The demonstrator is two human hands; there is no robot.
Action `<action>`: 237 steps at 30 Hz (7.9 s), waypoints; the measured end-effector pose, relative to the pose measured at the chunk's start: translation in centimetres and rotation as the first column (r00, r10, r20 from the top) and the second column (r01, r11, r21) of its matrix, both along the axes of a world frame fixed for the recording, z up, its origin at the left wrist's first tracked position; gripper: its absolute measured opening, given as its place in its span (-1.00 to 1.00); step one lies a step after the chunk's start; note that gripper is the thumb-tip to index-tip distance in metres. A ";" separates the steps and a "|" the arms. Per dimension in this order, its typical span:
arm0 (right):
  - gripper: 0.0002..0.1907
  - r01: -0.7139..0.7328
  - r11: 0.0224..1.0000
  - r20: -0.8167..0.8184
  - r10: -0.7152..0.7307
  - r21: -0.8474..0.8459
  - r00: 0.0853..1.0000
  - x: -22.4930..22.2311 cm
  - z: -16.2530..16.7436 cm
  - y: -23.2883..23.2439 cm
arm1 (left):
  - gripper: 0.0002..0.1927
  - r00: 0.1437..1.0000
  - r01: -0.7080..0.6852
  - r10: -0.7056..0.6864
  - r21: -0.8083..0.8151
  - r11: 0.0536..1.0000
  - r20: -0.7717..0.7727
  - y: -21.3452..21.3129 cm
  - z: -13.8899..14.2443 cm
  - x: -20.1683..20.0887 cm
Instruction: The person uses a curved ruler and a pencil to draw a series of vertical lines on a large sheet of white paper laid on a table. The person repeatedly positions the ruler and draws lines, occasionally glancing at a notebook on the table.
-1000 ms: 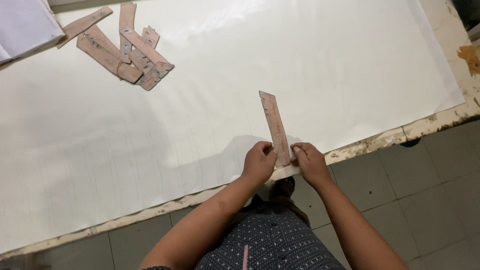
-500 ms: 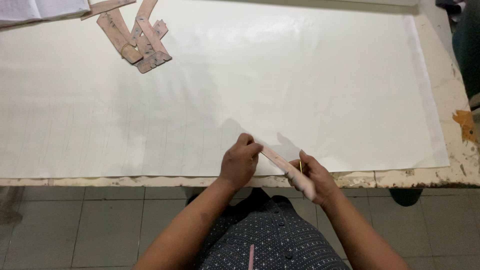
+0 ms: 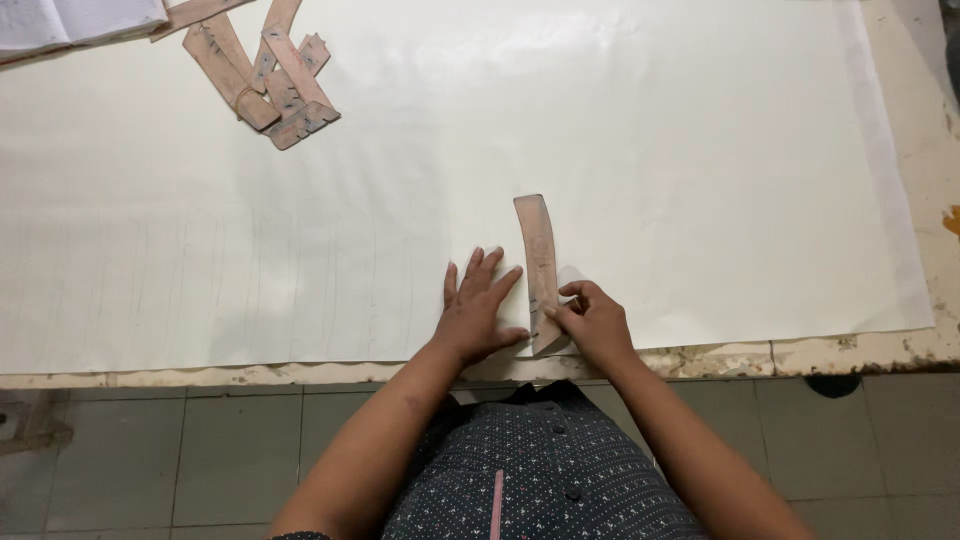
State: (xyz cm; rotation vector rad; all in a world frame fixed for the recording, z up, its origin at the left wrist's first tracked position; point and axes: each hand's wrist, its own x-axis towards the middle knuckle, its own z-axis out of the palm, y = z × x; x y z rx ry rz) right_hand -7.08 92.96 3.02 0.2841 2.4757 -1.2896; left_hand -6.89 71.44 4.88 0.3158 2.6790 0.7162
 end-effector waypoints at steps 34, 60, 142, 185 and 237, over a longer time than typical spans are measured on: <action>-0.29 -0.272 0.936 -0.024 0.284 0.223 0.959 1.9 1.3 -0.6 | -0.05 1.000 -0.009 0.009 0.062 0.998 -0.005 -1.3 -2.1 -0.7; -0.29 -0.275 0.926 -0.023 0.290 0.260 0.957 2.0 1.1 -0.9 | -0.07 1.000 0.018 -0.019 0.040 0.999 0.024 -1.5 -1.8 -0.8; -0.78 -0.408 0.823 -0.154 0.497 0.394 0.854 -7.6 5.6 -7.1 | -0.48 0.839 0.288 -0.343 -0.191 0.938 -0.422 2.3 -3.8 1.7; -0.74 -0.205 0.942 -0.226 0.267 0.265 0.937 4.8 3.2 -1.0 | -0.73 0.919 0.305 -0.299 -0.019 0.952 -0.258 0.7 -2.2 -1.7; -0.76 -0.304 0.924 -0.242 0.358 0.233 0.902 2.8 2.8 -3.5 | -0.70 0.962 0.238 -0.224 0.082 0.968 -0.157 -1.1 -0.2 -4.6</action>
